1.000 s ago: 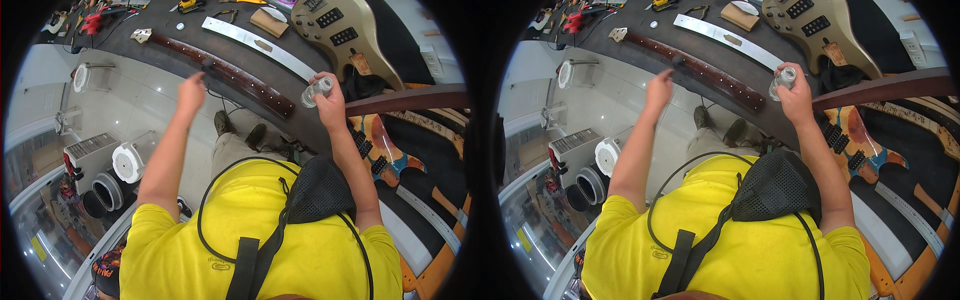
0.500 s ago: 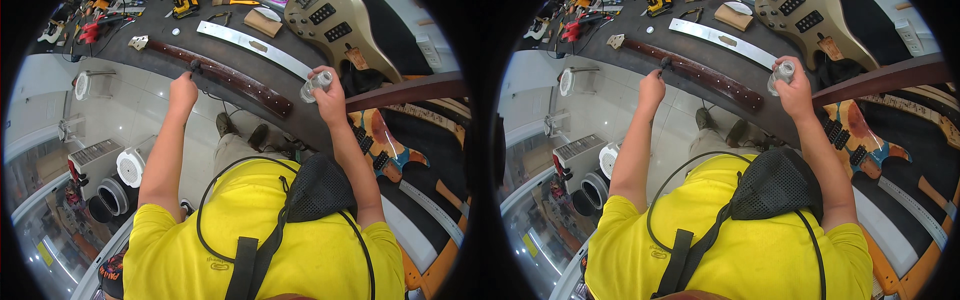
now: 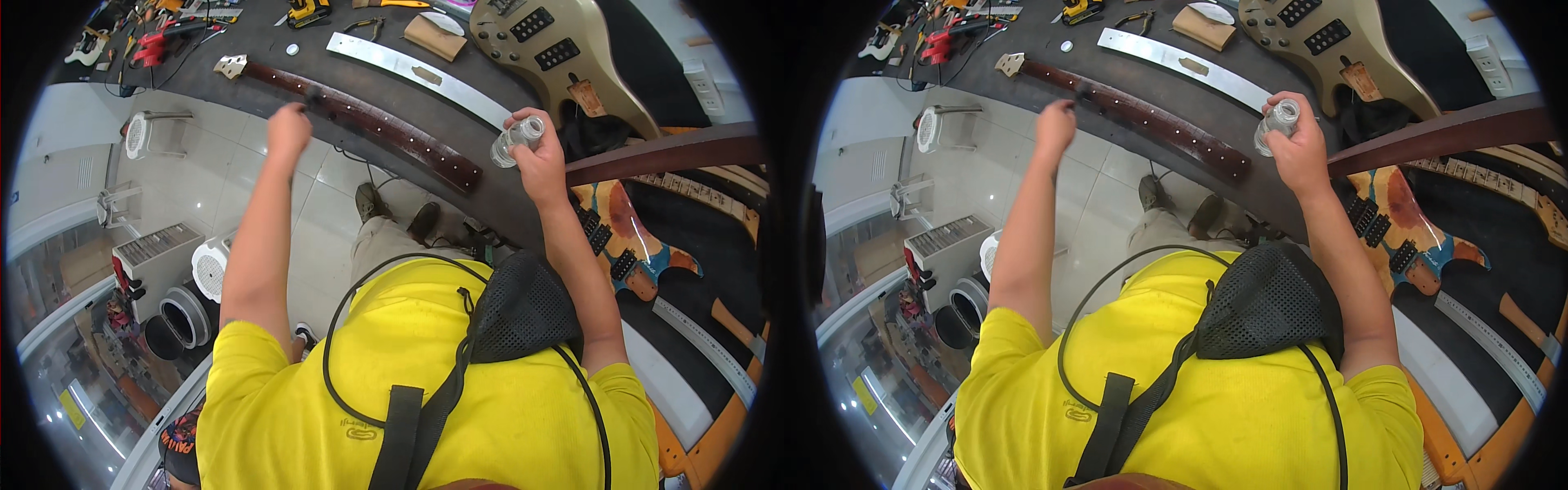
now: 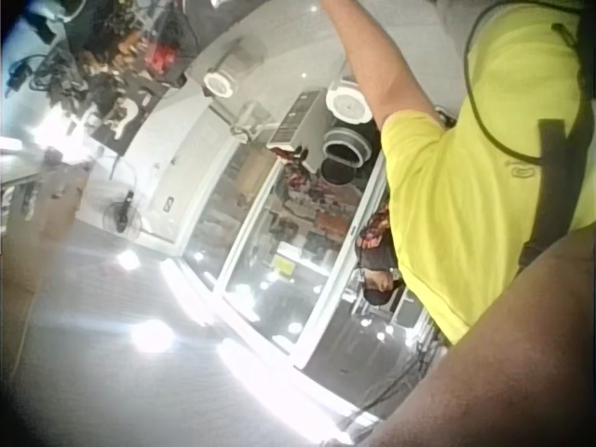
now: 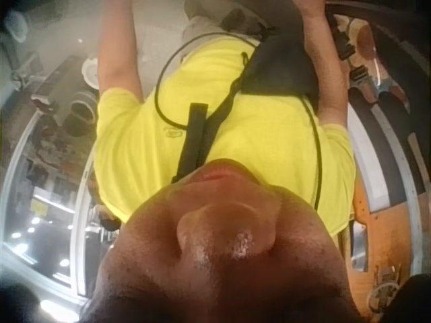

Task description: The person applies a dark liquid to the surface of a guitar neck using a small brush and then wipes it with a cloth. They hold a small container of the liquid and work across the length of the neck.

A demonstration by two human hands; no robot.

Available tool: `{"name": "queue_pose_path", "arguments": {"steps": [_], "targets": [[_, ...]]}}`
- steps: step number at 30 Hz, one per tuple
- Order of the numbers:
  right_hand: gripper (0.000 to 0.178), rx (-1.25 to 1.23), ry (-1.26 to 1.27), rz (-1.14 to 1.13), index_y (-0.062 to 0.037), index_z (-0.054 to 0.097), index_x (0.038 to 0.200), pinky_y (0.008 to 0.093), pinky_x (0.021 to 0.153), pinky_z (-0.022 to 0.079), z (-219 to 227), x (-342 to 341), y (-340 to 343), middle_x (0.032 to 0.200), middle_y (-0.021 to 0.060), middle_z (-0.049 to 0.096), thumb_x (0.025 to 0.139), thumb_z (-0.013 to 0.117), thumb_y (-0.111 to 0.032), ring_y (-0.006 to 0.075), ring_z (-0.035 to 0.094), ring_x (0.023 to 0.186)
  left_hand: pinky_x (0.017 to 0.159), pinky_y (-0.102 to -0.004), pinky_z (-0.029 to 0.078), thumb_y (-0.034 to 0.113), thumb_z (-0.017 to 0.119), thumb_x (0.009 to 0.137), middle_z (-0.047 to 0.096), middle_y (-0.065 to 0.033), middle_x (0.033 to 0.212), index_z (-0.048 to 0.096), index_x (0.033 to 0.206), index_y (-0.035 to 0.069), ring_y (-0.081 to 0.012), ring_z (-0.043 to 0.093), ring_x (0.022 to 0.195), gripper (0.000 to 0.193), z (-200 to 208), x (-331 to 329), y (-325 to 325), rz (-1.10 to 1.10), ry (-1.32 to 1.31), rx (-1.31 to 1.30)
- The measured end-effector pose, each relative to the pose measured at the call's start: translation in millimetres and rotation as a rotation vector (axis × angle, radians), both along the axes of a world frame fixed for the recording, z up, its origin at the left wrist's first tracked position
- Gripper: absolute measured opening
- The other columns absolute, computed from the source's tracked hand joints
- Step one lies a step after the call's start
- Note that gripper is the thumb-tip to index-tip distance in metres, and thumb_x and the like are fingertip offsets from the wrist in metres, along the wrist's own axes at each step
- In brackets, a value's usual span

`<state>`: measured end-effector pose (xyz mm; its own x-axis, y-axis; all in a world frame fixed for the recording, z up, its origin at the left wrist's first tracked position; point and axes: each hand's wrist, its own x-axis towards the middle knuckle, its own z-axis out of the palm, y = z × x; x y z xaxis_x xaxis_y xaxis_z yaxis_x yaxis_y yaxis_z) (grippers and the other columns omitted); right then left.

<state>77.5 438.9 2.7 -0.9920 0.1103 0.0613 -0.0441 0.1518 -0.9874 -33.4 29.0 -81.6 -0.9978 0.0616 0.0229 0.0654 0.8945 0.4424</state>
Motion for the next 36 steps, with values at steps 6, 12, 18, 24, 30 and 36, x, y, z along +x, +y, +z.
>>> {"name": "queue_pose_path", "arguments": {"steps": [6,12,18,24,30,36], "targets": [[0.043,-0.056,-0.04,0.014,-0.0056,0.058,0.119,0.0272,0.093,0.048,-11,6,-1,0.11,0.0037,0.064,0.079,0.055,0.007,0.0122,0.06,0.103,0.084,-0.0443,0.059,0.003,0.062,0.089,0.077,-0.0231,0.101,0.075,0.122,0.005,-0.0357,0.075,0.089,0.035,20,85,129,-0.242,-0.245,0.377],[0.044,-0.04,-0.02,0.02,-0.0056,0.058,0.12,0.0272,0.093,0.048,-2,-2,-1,0.112,0.0035,0.063,0.079,0.055,0.007,0.0119,0.06,0.103,0.09,-0.0461,0.057,0.001,0.061,0.089,0.076,-0.0221,0.103,0.075,0.121,0.004,-0.0385,0.074,0.097,0.036,-12,61,65,-0.225,-0.17,0.26],[0.045,-0.026,-0.062,0.051,-0.0051,0.058,0.121,0.0278,0.095,0.048,-8,0,-7,0.113,0.004,0.063,0.079,0.055,0.008,0.0121,0.059,0.104,0.078,-0.0427,0.058,0.004,0.062,0.088,0.076,-0.0182,0.09,0.076,0.122,0.008,-0.0315,0.074,0.083,0.037,-5,-66,-86,0.044,0.133,-0.084],[0.046,-0.05,-0.073,0.041,-0.0045,0.057,0.122,0.0283,0.097,0.047,-9,-2,-11,0.114,0.0047,0.063,0.078,0.054,0.009,0.0129,0.059,0.106,0.068,-0.0367,0.056,0.004,0.061,0.091,0.074,-0.0125,0.083,0.076,0.122,0.008,-0.0193,0.069,0.071,0.034,-1,51,38,-0.217,-0.128,0.329],[0.046,-0.024,-0.075,0.034,-0.0046,0.057,0.122,0.0288,0.097,0.048,-3,-15,-13,0.114,0.005,0.062,0.078,0.054,0.01,0.0132,0.06,0.106,0.083,-0.041,0.059,0.005,0.061,0.093,0.077,-0.0211,0.1,0.077,0.118,0.005,-0.0325,0.076,0.091,0.03,-13,-6,-37,-0.048,-0.146,0.183],[0.046,-0.015,-0.076,0.086,-0.0049,0.057,0.123,0.029,0.096,0.048,-5,-20,-31,0.115,0.0054,0.062,0.079,0.054,0.01,0.0132,0.059,0.105,0.092,-0.0455,0.059,0.008,0.061,0.09,0.076,-0.0211,0.108,0.079,0.113,0.004,-0.038,0.074,0.1,0.029,17,-85,-99,0.179,0.012,0.09]]}}
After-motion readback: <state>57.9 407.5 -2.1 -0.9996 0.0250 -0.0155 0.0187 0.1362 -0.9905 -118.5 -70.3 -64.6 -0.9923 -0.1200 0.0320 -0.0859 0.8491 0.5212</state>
